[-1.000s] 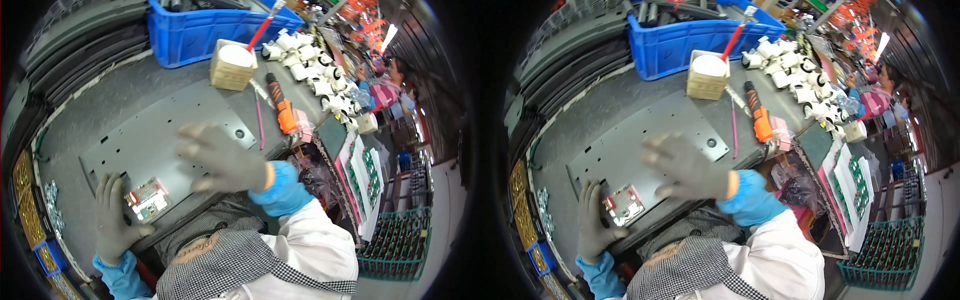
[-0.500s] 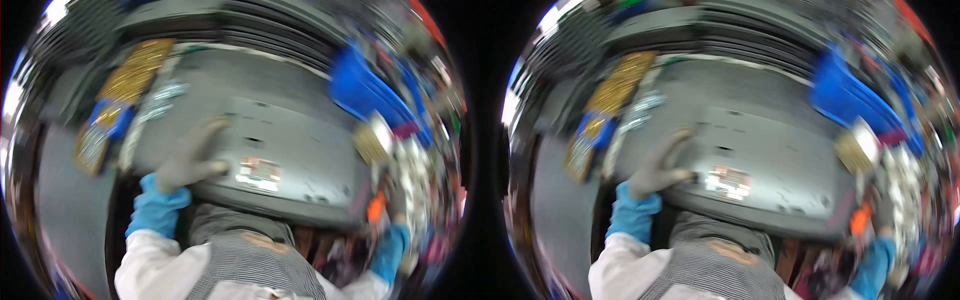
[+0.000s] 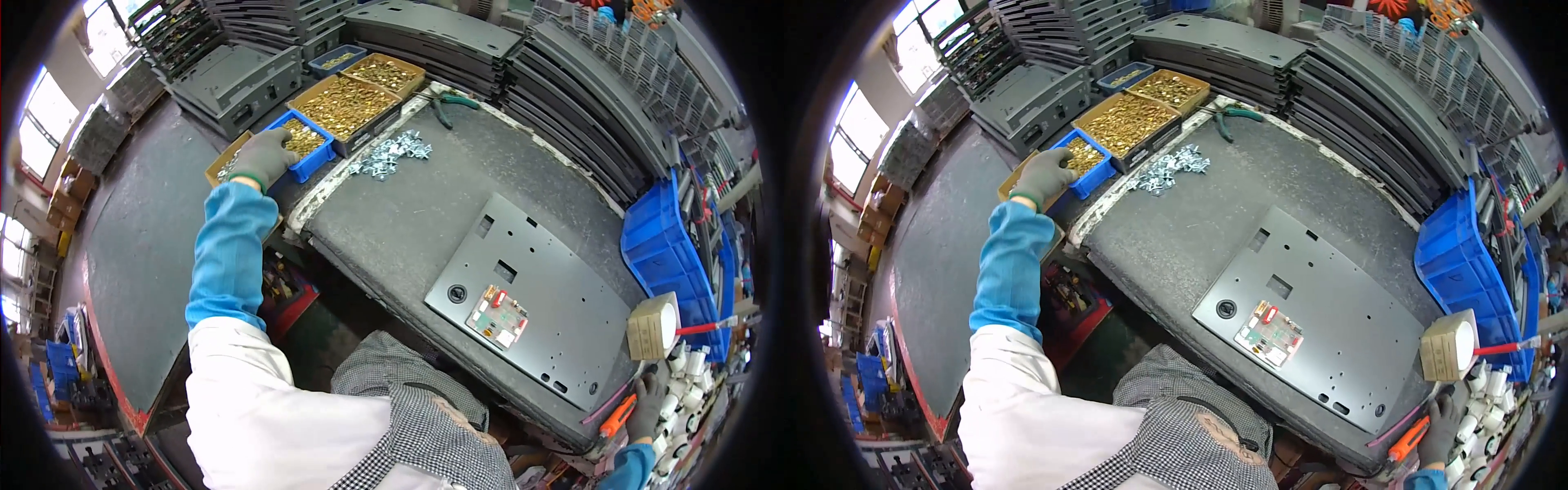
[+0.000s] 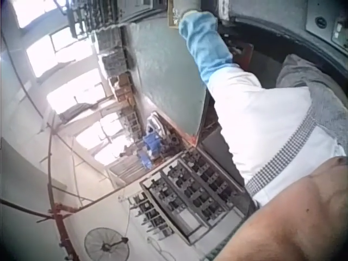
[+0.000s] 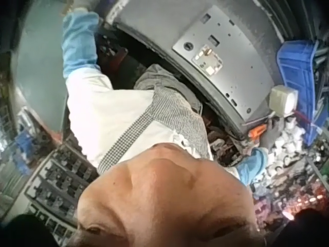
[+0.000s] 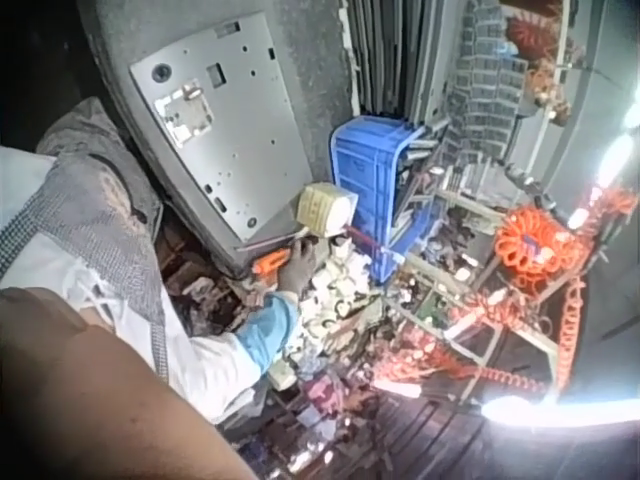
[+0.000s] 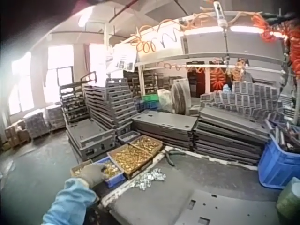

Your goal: The person applies adhesive to a metal base plate with a brush, then installs a circuit board and electronic components onto the base plate, securing them with screws using an electric screwdriver.

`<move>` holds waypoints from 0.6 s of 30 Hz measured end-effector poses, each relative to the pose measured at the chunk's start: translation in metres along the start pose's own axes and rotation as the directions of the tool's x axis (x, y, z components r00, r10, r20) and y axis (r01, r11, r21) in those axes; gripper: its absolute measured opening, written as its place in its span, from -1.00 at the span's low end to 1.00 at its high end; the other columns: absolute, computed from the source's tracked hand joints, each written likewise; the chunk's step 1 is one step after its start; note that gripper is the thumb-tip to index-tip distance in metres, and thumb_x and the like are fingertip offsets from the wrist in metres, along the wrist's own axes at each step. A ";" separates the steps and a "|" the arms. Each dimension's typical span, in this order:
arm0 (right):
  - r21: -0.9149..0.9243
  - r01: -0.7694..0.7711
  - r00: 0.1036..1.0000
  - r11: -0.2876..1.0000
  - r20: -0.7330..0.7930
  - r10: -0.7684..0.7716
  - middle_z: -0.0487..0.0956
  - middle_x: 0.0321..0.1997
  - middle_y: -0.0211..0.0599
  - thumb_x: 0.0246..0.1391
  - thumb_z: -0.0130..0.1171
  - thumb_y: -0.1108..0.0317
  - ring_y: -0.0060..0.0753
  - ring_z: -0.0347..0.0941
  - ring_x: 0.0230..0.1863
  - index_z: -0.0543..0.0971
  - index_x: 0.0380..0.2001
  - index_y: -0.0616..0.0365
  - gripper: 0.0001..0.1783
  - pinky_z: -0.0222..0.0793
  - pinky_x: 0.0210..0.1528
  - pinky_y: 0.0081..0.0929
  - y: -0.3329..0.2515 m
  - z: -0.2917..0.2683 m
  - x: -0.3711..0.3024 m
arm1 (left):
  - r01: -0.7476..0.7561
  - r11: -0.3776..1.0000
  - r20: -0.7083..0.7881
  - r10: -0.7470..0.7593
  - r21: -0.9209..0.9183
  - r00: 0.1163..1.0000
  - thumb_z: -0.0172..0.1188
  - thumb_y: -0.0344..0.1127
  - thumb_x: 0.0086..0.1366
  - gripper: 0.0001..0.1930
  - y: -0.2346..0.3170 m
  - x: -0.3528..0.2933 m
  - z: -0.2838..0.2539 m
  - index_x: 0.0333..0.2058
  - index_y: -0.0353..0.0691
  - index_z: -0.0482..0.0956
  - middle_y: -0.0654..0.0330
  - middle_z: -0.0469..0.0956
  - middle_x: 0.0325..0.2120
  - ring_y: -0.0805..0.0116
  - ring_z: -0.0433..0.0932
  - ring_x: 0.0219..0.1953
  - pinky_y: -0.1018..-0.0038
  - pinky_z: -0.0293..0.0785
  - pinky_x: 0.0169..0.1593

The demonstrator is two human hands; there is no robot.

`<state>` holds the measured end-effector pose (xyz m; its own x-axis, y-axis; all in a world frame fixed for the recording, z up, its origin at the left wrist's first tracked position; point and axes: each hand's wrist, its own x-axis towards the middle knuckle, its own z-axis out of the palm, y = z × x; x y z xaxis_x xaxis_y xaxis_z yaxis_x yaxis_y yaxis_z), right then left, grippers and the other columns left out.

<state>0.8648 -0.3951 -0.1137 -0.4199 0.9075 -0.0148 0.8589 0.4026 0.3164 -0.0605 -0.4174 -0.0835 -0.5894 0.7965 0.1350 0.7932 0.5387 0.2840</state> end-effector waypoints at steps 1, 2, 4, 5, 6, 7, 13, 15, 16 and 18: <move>0.002 0.009 1.000 1.000 -0.004 -0.009 0.44 0.21 0.00 -0.05 0.14 0.50 0.19 0.33 0.25 0.57 0.01 0.14 -0.54 0.25 0.30 -0.03 0.002 -0.002 -0.003 | -0.030 0.989 0.092 0.017 0.147 0.996 0.39 -0.07 0.10 -0.42 0.010 0.016 0.007 0.06 -0.25 0.63 -0.11 0.67 -0.06 -0.02 0.65 0.01 0.22 0.55 0.07; -0.075 0.033 0.999 0.997 0.025 -0.031 0.46 0.17 -0.02 -0.07 0.16 0.48 0.19 0.34 0.24 0.58 0.01 0.12 -0.53 0.26 0.29 0.00 -0.007 -0.019 -0.002 | -0.001 0.970 0.215 -0.053 0.245 0.975 0.42 0.01 0.04 -0.45 0.028 0.030 0.007 -0.07 -0.25 0.69 -0.12 0.68 -0.11 -0.07 0.66 -0.03 0.16 0.56 0.04; -0.024 0.015 1.000 1.000 -0.008 -0.015 0.48 0.15 -0.04 -0.09 0.22 0.44 0.21 0.33 0.25 0.57 -0.01 0.12 -0.54 0.24 0.33 0.07 -0.010 -0.029 -0.005 | -0.028 0.954 0.207 -0.035 0.297 0.978 0.46 0.03 -0.01 -0.46 0.017 0.051 0.016 -0.15 -0.27 0.70 -0.14 0.68 -0.12 -0.09 0.66 -0.03 0.10 0.55 0.06; -0.072 0.005 0.999 0.997 -0.036 -0.007 0.49 0.14 -0.04 -0.08 0.26 0.43 0.22 0.32 0.29 0.57 -0.02 0.13 -0.55 0.24 0.36 0.05 -0.014 -0.033 -0.008 | -0.078 0.947 0.255 -0.005 0.313 0.967 0.51 0.08 -0.03 -0.34 -0.003 0.072 0.028 -0.04 -0.27 0.66 -0.16 0.66 -0.05 -0.11 0.64 0.02 0.10 0.55 0.10; -0.064 -0.024 0.988 0.998 -0.153 0.014 0.49 0.15 -0.03 -0.08 0.31 0.43 0.24 0.31 0.32 0.58 -0.03 0.13 -0.55 0.26 0.35 0.03 -0.025 -0.039 -0.007 | -0.142 0.926 0.216 0.068 0.350 0.974 0.58 0.03 -0.09 -0.38 -0.001 0.074 0.030 -0.10 -0.25 0.72 -0.12 0.68 -0.07 -0.03 0.67 -0.01 0.14 0.61 0.05; -0.037 -0.059 0.973 0.998 -0.225 0.050 0.50 0.16 -0.03 -0.10 0.34 0.45 0.23 0.34 0.30 0.57 -0.04 0.13 -0.54 0.30 0.31 0.04 -0.033 -0.051 -0.002 | -0.145 0.911 0.216 0.064 0.385 0.974 0.60 0.08 -0.11 -0.32 -0.042 0.086 0.037 -0.08 -0.28 0.70 -0.14 0.68 -0.09 -0.04 0.66 0.00 0.12 0.60 0.06; 0.165 -0.290 0.699 0.943 -0.636 0.327 0.53 0.07 0.10 -0.18 0.38 0.53 0.27 0.48 0.10 0.46 0.08 0.23 -0.35 0.45 0.15 -0.03 -0.054 -0.129 -0.035 | -0.184 0.983 0.029 0.184 0.002 0.982 0.28 -0.32 0.01 -0.73 -0.081 0.100 0.063 -0.37 -0.43 0.65 -0.23 0.66 -0.41 -0.14 0.67 -0.36 0.08 0.57 -0.23; 0.604 -0.208 0.527 0.770 -0.594 0.608 0.60 -0.05 -0.13 0.01 0.37 0.47 -0.15 0.58 -0.09 0.47 0.07 0.23 -0.48 0.51 0.01 -0.28 -0.069 -0.141 -0.044 | -0.167 0.980 0.095 0.178 -0.108 0.980 0.34 -0.34 0.02 -0.72 -0.059 0.100 0.082 -0.31 -0.41 0.60 -0.17 0.67 -0.38 -0.09 0.68 -0.32 0.14 0.59 -0.17; 0.683 -0.168 0.482 0.711 -0.572 0.664 0.60 -0.07 -0.19 0.06 0.33 0.45 -0.25 0.57 -0.10 0.47 0.07 0.23 -0.52 0.50 0.00 -0.33 -0.073 -0.149 -0.042 | -0.220 0.975 0.082 0.222 -0.035 0.972 0.39 -0.33 -0.01 -0.69 -0.080 0.113 0.087 -0.31 -0.41 0.60 -0.15 0.68 -0.38 -0.04 0.69 -0.32 0.16 0.60 -0.18; 0.861 0.063 0.374 0.504 -0.489 0.788 0.60 -0.11 -0.26 0.12 0.25 0.45 -0.38 0.55 -0.12 0.44 0.11 0.26 -0.53 0.49 -0.01 -0.38 -0.097 -0.165 -0.029 | -0.215 0.964 0.153 0.192 0.157 0.969 0.40 -0.34 -0.02 -0.68 -0.107 0.145 0.080 -0.30 -0.41 0.61 -0.15 0.68 -0.38 -0.02 0.69 -0.32 0.17 0.60 -0.19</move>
<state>0.7457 -0.4803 0.0124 0.3767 0.5977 0.7077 0.6594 0.3636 -0.6581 -0.2181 -0.3379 -0.1701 -0.3958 0.9175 0.0397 0.9154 0.3908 0.0961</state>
